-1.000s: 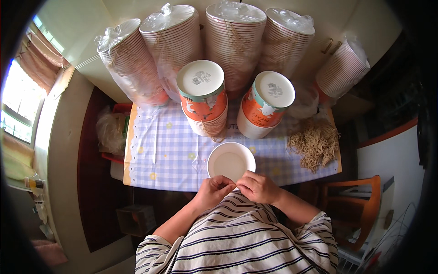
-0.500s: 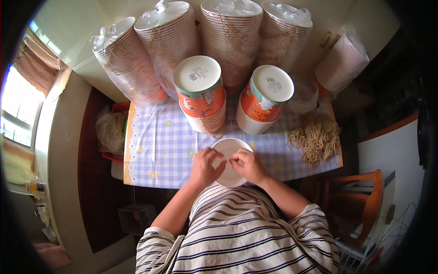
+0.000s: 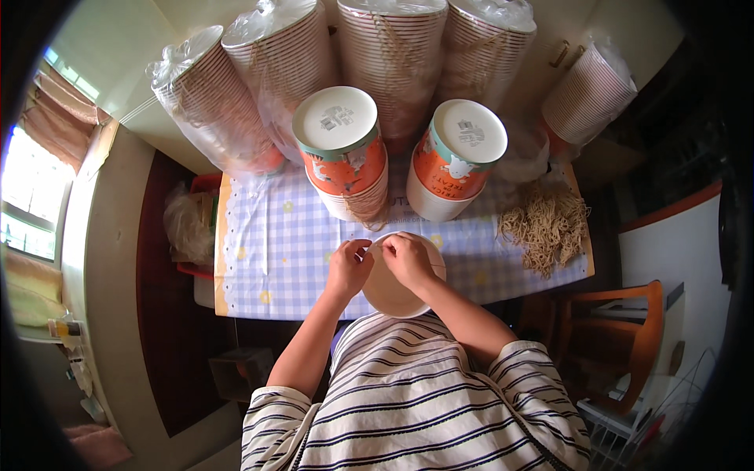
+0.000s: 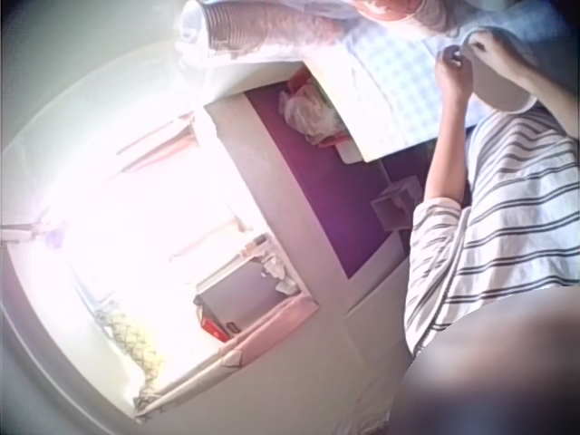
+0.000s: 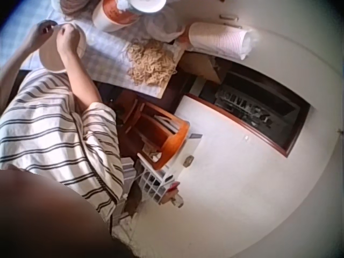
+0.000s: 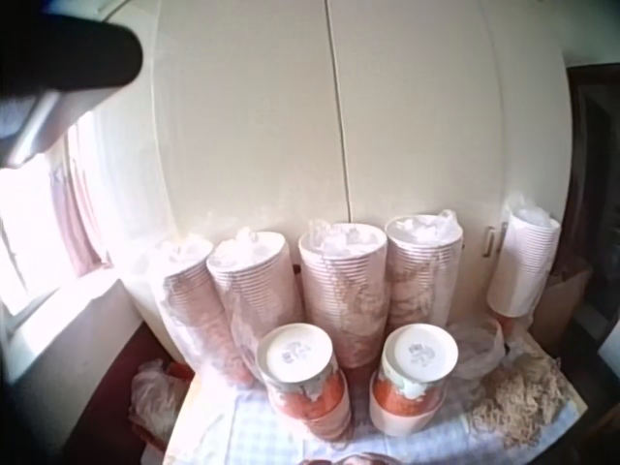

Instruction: Inspecting and preparing paper bowls for packaging at a workbench.

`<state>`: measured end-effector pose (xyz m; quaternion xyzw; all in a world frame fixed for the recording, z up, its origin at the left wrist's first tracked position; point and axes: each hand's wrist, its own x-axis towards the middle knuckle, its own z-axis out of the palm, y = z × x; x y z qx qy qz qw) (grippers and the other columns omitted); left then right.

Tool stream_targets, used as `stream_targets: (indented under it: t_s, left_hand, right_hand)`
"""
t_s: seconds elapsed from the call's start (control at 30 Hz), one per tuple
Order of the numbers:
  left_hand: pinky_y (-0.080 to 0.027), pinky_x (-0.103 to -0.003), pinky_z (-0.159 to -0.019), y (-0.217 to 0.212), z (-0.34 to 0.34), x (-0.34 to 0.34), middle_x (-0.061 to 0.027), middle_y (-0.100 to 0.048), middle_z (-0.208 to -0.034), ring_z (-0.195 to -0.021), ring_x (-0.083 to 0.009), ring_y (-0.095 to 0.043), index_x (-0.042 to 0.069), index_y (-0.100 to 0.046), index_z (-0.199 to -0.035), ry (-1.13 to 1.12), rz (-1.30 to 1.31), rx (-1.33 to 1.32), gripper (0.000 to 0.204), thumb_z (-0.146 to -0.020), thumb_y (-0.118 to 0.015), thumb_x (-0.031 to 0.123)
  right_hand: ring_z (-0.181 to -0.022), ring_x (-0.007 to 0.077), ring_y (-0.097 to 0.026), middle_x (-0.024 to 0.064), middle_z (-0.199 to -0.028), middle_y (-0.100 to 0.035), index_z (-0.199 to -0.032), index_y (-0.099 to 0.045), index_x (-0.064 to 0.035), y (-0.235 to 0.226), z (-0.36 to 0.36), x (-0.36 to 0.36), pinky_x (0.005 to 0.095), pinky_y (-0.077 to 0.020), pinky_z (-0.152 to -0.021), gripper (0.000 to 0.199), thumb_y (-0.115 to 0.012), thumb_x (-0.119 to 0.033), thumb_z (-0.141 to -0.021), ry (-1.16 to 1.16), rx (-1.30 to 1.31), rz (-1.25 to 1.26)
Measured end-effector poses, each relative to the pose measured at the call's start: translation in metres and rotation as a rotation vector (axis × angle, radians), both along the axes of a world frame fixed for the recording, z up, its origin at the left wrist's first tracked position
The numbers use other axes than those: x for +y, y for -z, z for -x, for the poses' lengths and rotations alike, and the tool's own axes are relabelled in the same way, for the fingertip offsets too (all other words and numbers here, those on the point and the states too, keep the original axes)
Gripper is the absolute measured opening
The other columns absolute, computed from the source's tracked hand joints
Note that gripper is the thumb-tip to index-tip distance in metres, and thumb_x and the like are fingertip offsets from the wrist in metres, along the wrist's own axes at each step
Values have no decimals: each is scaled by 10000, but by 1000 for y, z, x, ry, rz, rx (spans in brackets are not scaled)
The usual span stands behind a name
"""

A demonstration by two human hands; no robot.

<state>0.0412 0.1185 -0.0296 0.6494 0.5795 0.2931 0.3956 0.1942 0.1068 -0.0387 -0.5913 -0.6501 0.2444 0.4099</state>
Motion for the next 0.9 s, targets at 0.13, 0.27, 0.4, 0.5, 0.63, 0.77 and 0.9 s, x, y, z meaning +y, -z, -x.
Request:
stream_targets:
  t_s: [0.13,0.27,0.4,0.5,0.63,0.77,0.9]
  left_hand:
    - [-492,-258,-599,3,1,-1,-84,-626,-778,-630,-124,-586,2,-646,-1000,-5,1,-11,259,-758,-621,91]
    - [-488,-252,-590,4,2,-1,-75,-625,-756,-620,-115,-580,0,-640,-1010,-3,8,-17,264,-762,-621,87]
    - [-482,-243,-578,5,2,-1,-62,-618,-743,-610,-102,-569,-4,-637,-1013,-4,-3,-39,263,-766,-617,83]
    - [-478,-238,-573,3,2,-1,-56,-616,-735,-606,-95,-565,-5,-634,-1020,2,14,-42,266,-768,-613,79]
    - [-475,-236,-569,3,3,-1,-52,-614,-728,-604,-91,-563,-5,-629,-1031,13,28,-44,277,-769,-611,80]
    - [-473,-234,-568,3,3,0,-44,-611,-726,-605,-88,-558,-9,-624,-1043,28,29,-57,281,-779,-599,84]
    - [-455,-222,-547,19,11,4,-15,-596,-736,-600,-78,-538,-13,-618,-1070,24,116,-284,256,-851,-534,88]
  right_hand:
    - [-675,310,-587,125,-732,-596,-741,-591,-22,2,2,-1,382,-463,-594,40,-626,-22,-721,-15,-31,-23]
    - [-714,316,-596,120,-754,-604,-729,-582,-35,2,4,-1,410,-478,-627,42,-622,-45,-723,-9,-44,5]
    - [-714,320,-597,124,-756,-605,-724,-576,-33,2,5,0,412,-479,-624,46,-619,-46,-728,18,-59,-21]
    - [-701,322,-597,128,-747,-603,-714,-568,-32,4,5,0,413,-480,-614,56,-618,-49,-733,33,-61,-38]
    - [-678,324,-597,130,-734,-602,-704,-560,-33,4,6,0,415,-479,-600,73,-622,-56,-734,53,-82,-39]
    - [-679,323,-597,126,-733,-604,-710,-565,-35,5,7,0,416,-478,-600,70,-626,-62,-730,65,-93,-26]
    - [-682,320,-597,123,-727,-606,-709,-572,-37,2,9,-1,414,-477,-608,67,-628,-68,-729,44,-46,-3]
